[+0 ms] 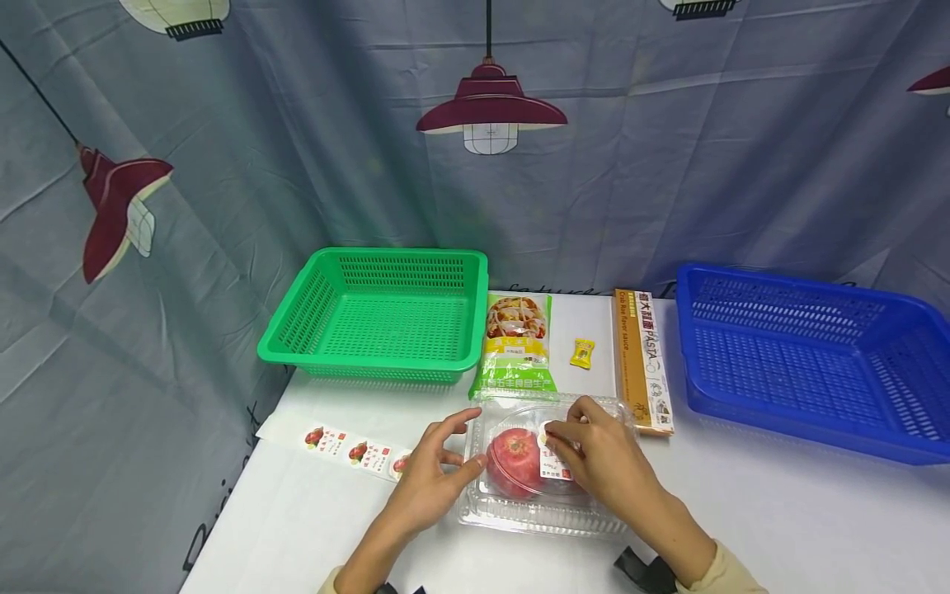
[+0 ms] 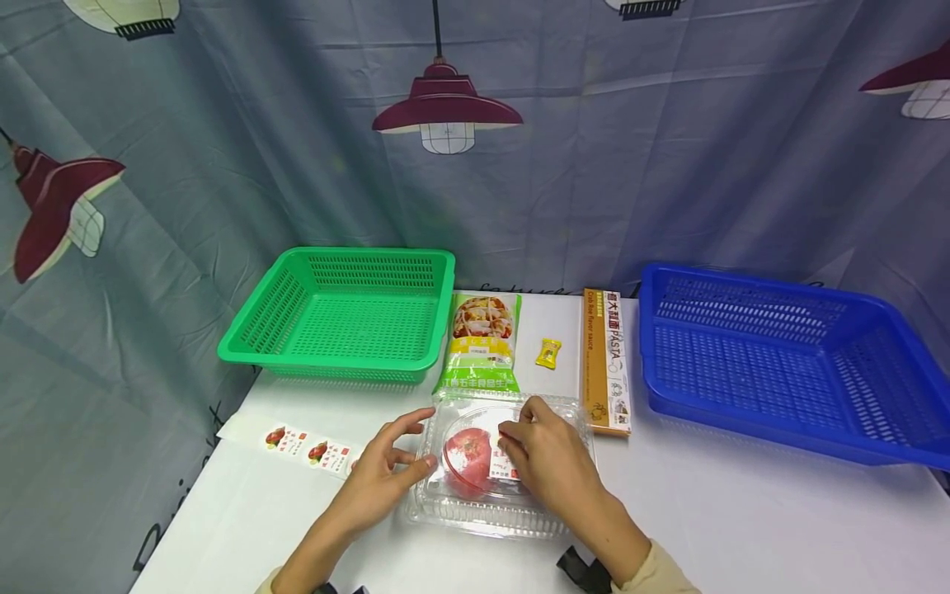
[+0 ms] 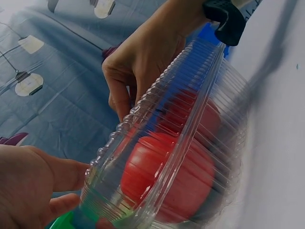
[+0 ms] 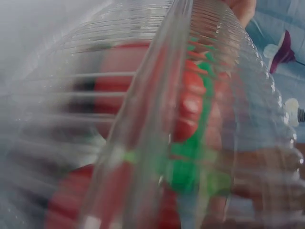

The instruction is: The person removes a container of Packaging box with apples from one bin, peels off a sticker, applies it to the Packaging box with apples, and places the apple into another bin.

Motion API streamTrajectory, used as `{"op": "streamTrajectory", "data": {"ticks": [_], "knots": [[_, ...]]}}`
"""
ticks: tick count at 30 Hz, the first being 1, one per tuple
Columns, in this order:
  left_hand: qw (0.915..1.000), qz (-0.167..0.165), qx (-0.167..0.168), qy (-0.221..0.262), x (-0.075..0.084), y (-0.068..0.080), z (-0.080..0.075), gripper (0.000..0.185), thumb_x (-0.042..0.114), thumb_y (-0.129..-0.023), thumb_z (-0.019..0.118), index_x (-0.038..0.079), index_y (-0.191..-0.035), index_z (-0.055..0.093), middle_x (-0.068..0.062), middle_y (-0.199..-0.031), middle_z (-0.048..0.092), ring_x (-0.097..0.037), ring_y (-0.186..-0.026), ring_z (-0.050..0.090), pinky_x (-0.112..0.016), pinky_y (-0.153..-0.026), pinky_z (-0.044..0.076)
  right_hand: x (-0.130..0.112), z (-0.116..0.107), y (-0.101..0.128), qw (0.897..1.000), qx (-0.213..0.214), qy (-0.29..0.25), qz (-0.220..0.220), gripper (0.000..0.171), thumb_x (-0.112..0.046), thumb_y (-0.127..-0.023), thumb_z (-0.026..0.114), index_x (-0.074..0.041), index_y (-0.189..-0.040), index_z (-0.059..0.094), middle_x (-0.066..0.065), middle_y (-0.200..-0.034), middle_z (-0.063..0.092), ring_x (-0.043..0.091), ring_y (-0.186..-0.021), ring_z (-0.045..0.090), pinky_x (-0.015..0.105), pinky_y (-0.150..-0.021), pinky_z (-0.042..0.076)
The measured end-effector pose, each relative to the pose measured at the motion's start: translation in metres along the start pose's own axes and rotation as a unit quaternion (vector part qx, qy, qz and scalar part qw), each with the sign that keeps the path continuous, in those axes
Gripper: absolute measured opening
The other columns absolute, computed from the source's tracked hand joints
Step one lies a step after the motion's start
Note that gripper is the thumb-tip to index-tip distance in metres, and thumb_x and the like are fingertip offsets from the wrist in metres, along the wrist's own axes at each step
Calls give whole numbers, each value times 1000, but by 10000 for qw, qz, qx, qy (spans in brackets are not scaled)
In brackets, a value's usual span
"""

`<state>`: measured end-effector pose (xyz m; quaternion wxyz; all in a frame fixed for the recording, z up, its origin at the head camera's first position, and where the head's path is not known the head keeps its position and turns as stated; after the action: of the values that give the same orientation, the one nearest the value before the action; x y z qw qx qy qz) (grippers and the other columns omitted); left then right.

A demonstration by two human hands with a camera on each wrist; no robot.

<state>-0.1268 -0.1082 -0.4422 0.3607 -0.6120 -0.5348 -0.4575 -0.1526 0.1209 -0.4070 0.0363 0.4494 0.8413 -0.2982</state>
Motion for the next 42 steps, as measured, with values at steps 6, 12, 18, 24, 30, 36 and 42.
{"op": "streamTrajectory", "data": {"ticks": [6,12,18,24,30,36,42], "knots": [[9999,82,82,-2,0,-1,-1,58,22,-89,73,27,-142,51,-12,-126,49,-22,-86,58,-30,-60,50,-1,-3,3,9994,33,303,-139,16,-15,-76,85,-14,-91,80,-7,-75,43,8,-62,39,26,-55,35],[9997,151,193,-32,-1,0,-2,57,18,-89,74,29,-141,53,-12,-123,51,-20,-82,60,-29,-60,50,1,-8,11,9966,-214,794,84,29,-30,-74,86,-17,-99,80,-8,-76,48,14,-69,36,27,-58,32],[9994,207,264,-37,-1,0,-1,56,18,-89,74,28,-140,54,-11,-120,51,-19,-78,59,-27,-58,49,3,-14,20,9956,-182,920,-39,43,-43,-70,85,-15,-102,80,-6,-77,46,18,-72,34,30,-64,29],[9996,158,242,-40,-2,0,0,56,19,-89,73,29,-140,53,-13,-121,51,-19,-79,59,-28,-58,50,2,-16,25,9983,129,539,-152,42,-44,-67,86,-12,-95,81,-8,-74,43,18,-75,36,39,-77,37],[9999,14,136,104,-1,-1,-1,58,19,-89,74,31,-141,52,-12,-124,49,-21,-83,57,-28,-59,49,-3,-10,24,9994,175,118,-290,25,-29,-70,87,-23,-93,82,-13,-76,41,12,-73,32,37,-72,33],[9997,-105,47,218,-3,-2,0,59,18,-89,74,32,-142,51,-11,-124,47,-21,-84,55,-28,-60,48,-9,-3,23,9968,-397,381,-586,30,-25,-81,77,-30,-110,77,-14,-81,35,12,-75,29,34,-68,23],[9994,-138,21,307,-3,-1,0,58,22,-90,73,32,-142,50,-12,-125,46,-21,-85,55,-30,-62,49,-8,-7,27,9957,-389,-66,-841,23,-31,-84,76,-32,-107,78,-15,-86,35,11,-81,29,35,-75,22]]}}
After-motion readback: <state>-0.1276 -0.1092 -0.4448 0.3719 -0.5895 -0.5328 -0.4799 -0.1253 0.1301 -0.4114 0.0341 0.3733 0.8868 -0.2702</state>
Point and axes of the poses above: each hand's wrist, its own y-axis away from the middle knuckle, its own z-axis out of the palm, x = y × z, the point moved 4 cm from there along -y, towards the middle knuckle
